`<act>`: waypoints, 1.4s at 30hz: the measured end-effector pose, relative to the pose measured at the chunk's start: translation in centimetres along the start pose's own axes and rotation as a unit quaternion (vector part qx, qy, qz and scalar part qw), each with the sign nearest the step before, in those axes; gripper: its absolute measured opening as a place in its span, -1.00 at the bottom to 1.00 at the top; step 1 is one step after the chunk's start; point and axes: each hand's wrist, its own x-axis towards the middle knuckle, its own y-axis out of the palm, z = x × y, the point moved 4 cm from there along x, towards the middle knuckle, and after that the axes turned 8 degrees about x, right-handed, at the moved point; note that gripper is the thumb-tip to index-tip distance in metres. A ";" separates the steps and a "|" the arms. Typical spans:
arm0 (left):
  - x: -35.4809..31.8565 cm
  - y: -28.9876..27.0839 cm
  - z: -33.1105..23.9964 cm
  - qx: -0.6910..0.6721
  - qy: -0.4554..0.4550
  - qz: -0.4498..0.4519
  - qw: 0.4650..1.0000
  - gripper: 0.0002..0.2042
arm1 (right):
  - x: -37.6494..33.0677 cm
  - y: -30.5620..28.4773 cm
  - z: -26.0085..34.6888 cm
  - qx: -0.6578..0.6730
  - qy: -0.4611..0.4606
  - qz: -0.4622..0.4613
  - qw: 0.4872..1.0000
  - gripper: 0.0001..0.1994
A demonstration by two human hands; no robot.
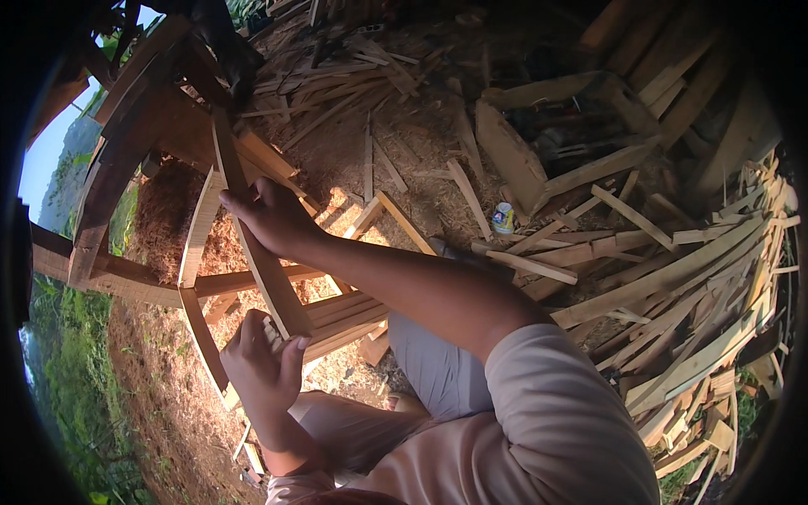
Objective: The person assembles a wooden frame by hand, fitting slats into a rectangular structure. They use a machete to trim and shape the wood pieces to ensure a proper fit.
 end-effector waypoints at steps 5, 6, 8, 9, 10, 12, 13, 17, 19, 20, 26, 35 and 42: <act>0.3 0.0 -0.8 0.018 -0.004 0.003 1.000 -0.45 | 0.2 -0.3 0.1 -0.010 -0.019 0.000 1.000 -0.40; 0.4 0.1 -0.9 0.019 -0.005 0.001 1.000 -0.45 | 0.3 -0.4 0.0 -0.014 -0.021 -0.001 1.000 -0.40; 0.5 0.2 -0.8 0.026 -0.006 -0.002 1.000 -0.45 | 0.5 -0.5 -0.2 -0.023 -0.024 -0.002 0.999 -0.40; 0.5 0.3 -0.7 0.029 -0.007 -0.003 1.000 -0.45 | 0.5 -0.5 -0.3 -0.017 -0.023 -0.006 1.000 -0.40; 0.6 0.4 -0.7 0.027 -0.007 -0.006 1.000 -0.45 | 0.6 -0.5 -0.5 -0.012 -0.023 -0.010 1.000 -0.40; 0.8 0.4 -0.6 0.025 -0.006 -0.012 1.000 -0.46 | 0.9 -0.6 -0.9 -0.005 -0.026 -0.017 0.999 -0.40; 1.0 0.4 -0.7 0.032 -0.004 -0.012 0.999 -0.44 | 1.1 -0.6 -1.0 -0.003 -0.029 -0.018 0.999 -0.40; 1.2 0.3 -0.6 0.053 0.000 -0.005 0.999 -0.40 | 1.4 -0.8 -1.0 0.002 -0.032 -0.012 0.999 -0.40; 1.2 0.2 -0.6 0.053 0.000 0.000 0.999 -0.40 | 1.4 -0.8 -1.0 0.002 -0.033 -0.020 0.999 -0.40; 1.3 0.1 -0.7 0.050 0.000 0.003 0.999 -0.40 | 1.4 -0.8 -1.1 0.006 -0.034 -0.023 0.999 -0.40; 1.3 0.0 -0.4 0.041 0.007 0.003 0.999 -0.42 | 1.3 -0.7 -1.4 0.048 -0.040 -0.038 0.997 -0.44; 1.4 0.0 0.0 0.027 0.005 0.003 1.000 -0.41 | 1.5 -0.5 -0.9 0.013 -0.048 -0.031 0.998 -0.48; 1.2 0.3 0.3 0.001 -0.004 -0.004 1.000 -0.40 | 1.7 -0.5 -1.7 0.058 -0.003 -0.022 0.998 -0.54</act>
